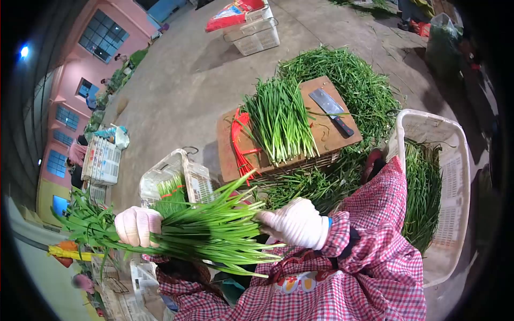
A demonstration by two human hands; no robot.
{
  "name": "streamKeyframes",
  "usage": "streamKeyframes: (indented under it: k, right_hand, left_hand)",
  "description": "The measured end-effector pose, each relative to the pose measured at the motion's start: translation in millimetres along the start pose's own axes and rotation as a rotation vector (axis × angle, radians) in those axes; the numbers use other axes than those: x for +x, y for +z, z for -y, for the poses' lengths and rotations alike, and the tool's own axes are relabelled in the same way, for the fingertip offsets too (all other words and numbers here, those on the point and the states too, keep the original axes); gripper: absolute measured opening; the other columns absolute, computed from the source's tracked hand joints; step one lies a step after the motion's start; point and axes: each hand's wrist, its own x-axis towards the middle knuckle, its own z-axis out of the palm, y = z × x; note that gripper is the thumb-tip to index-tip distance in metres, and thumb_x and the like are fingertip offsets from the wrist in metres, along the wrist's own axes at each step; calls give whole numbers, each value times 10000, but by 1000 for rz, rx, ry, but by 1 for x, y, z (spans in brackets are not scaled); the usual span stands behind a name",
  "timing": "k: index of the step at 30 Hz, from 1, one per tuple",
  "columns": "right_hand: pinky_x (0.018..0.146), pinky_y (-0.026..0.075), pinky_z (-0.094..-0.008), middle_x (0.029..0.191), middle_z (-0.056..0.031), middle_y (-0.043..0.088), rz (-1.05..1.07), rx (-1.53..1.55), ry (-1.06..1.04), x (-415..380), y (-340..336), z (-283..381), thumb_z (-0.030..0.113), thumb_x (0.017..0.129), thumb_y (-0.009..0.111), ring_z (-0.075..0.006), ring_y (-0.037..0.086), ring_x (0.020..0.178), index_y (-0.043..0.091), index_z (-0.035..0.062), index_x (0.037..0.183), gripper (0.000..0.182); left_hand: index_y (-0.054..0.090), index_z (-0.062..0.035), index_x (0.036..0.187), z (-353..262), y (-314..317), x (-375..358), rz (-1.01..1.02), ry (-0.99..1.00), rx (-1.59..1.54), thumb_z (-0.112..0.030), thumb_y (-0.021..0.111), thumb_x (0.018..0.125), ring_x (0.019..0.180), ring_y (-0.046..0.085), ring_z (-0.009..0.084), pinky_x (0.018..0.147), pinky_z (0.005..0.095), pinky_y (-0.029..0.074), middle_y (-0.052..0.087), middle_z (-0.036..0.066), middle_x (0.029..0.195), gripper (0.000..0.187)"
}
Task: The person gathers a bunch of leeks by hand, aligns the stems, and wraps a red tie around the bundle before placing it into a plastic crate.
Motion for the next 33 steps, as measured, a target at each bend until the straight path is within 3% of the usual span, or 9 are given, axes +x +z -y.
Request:
streamKeyframes:
  k: [7, 14, 18, 22, 24, 27, 30, 31, 33]
  right_hand:
    - [531, 490, -366, 713, -109, 635, -237, 507, 21, -20, 10, 6, 221, 830, 657, -304, 613, 592, 668, 128, 967, 166]
    - [782, 510, -265, 882, -69, 694, 234, 1252, 233, -57, 6, -21, 143, 887, 651, -114, 637, 838, 653, -1, 1044, 213]
    - [773, 515, -278, 887, -90, 697, 425, 1182, 420, -89, -9, -63, 172, 881, 650, -157, 657, 846, 665, 2, 1029, 225]
    - [751, 526, -398, 924, -160, 686, 820, -280, 437, -105, -28, -99, 329, 804, 639, -307, 664, 871, 676, 53, 1036, 362]
    - [806, 511, -434, 1099, -198, 629, 743, -194, 540, -79, -53, -84, 395, 777, 674, -350, 633, 972, 462, 76, 1310, 656]
    - [976, 414, -427, 1300, -230, 488, 103, 110, 43, -36, -64, -54, 493, 726, 716, -382, 504, 1168, 343, 30, 1392, 893]
    - [1076, 315, -419, 1389, -245, 381, -105, 343, -167, 16, -66, -10, 527, 669, 757, -373, 391, 1282, 285, -18, 1420, 1041]
    - [1090, 293, -430, 1400, -258, 356, -131, 351, -202, 26, -54, -2, 517, 642, 781, -393, 363, 1297, 271, -32, 1419, 1079]
    - [1091, 289, -435, 1396, -273, 352, -152, 274, -168, 43, -32, 14, 499, 610, 807, -410, 361, 1293, 230, -41, 1426, 1136]
  left_hand:
    - [505, -47, 558, -6, 7, 15, 89, -44, -45, -69, 547, 898, 516, 575, 192, 484, 362, 518, 571, 86, 603, 343]
    - [515, -38, 583, -4, 6, 9, 56, -17, -29, -69, 565, 886, 557, 601, 211, 522, 379, 540, 585, 96, 620, 309]
    - [499, -43, 572, 6, 7, 13, 44, 57, -49, -66, 554, 891, 560, 604, 218, 525, 373, 544, 562, 96, 597, 325]
    - [489, -51, 562, 3, 6, 7, -66, 140, -49, -80, 546, 898, 551, 596, 213, 485, 341, 517, 528, 90, 559, 342]
    - [484, -56, 555, 8, -8, 19, 269, 111, -153, -91, 550, 890, 492, 563, 199, 406, 299, 451, 490, 77, 522, 343]
    - [420, -78, 527, 15, 30, -4, -623, 20, 111, -227, 634, 825, 430, 470, 168, 405, 366, 363, 415, 30, 473, 396]
    - [559, 21, 1035, 45, 65, 19, -1184, -541, 840, -325, 508, 900, 879, 592, 246, 804, 343, 514, 598, 140, 974, 375]
    - [621, 24, 970, 65, 70, 52, -1618, -404, 517, -98, 621, 797, 742, 655, 234, 647, 285, 541, 658, 145, 846, 212]
    - [631, -20, 1021, 77, 32, -1, -1375, -404, 770, -144, 542, 875, 753, 662, 220, 673, 332, 540, 674, 97, 851, 211]
